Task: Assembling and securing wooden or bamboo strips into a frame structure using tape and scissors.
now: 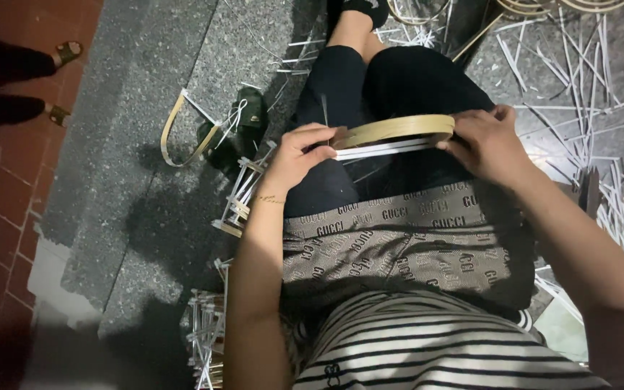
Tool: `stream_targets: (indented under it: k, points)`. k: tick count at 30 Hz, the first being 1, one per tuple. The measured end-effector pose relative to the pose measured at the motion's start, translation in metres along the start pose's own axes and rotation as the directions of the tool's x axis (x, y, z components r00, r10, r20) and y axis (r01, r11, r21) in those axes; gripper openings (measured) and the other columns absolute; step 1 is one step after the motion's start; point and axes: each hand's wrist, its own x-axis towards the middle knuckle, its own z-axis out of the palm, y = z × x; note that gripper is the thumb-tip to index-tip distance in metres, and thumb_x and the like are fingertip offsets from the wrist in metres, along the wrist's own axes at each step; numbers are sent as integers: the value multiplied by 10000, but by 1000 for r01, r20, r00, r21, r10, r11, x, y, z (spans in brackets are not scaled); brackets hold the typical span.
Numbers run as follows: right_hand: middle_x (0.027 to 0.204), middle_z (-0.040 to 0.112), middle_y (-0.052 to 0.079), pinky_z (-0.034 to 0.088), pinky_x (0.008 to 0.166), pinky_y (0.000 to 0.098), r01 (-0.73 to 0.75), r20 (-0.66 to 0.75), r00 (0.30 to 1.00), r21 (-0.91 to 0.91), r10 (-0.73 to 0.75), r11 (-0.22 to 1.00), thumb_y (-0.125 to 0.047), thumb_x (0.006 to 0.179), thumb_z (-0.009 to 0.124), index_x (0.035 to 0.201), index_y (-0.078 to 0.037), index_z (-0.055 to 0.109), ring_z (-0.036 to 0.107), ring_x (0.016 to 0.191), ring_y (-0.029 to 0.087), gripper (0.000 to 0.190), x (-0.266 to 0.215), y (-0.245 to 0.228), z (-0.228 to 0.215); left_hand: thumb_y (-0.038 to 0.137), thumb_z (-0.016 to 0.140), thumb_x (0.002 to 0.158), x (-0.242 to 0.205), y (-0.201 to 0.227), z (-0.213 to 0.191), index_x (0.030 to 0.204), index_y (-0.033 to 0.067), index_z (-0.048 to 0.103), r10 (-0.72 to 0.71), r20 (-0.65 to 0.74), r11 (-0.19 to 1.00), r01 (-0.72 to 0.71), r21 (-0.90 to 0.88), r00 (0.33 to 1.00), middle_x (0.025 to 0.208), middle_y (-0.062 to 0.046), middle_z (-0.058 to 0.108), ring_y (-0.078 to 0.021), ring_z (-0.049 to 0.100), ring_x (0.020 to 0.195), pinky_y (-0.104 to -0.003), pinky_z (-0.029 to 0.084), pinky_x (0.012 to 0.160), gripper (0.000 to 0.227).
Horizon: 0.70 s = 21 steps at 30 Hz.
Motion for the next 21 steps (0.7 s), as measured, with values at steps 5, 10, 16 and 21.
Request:
stream_targets:
  k: [5, 10, 16, 21]
  points:
    - [1200, 679, 207, 425, 967, 520, 146, -270, 956, 86, -118, 985, -324, 743, 849, 1251, 26, 586, 614, 1153, 334, 670, 39, -57, -47, 182, 798, 928, 4, -3, 7, 1196, -21, 719, 55, -35, 996, -58, -72, 998, 1101, -101, 725, -177, 685, 1015, -281, 550, 908, 346]
    - [1020, 705, 148, 510, 708, 430, 486, -382, 788, -98, -483, 869, -23, 838, 918, 1051, -38, 600, 662, 872, 317, 383, 55, -52, -44, 218, 791, 925, 2, -4, 15, 1196, -29, 723, 44, -89, 989, -56, -139, 995, 1038, -84, 704, -163, 649, 925, -274, 533, 836, 373]
    - [1034, 695, 138, 563, 708, 388, 438, -459, 781, -81, -424, 895, -4, 872, 901, 1017, -42, 606, 720, 896, 305, 331, 51, -58, -40, 198, 759, 993, -1, -2, 22, 1270, -14, 672, 150, -131, 989, -148, 20, 980, 1105, -86, 697, -203, 682, 997, -291, 551, 903, 360]
    - [990, 683, 146, 560, 666, 386, 418, -485, 770, -108, -415, 902, 14, 841, 904, 956, -54, 574, 704, 835, 297, 357, 52, -58, -32, 187, 795, 946, 13, 67, 36, 1329, 24, 636, 261, -157, 933, -207, 294, 953, 1130, -106, 679, -253, 694, 1024, -326, 562, 904, 445]
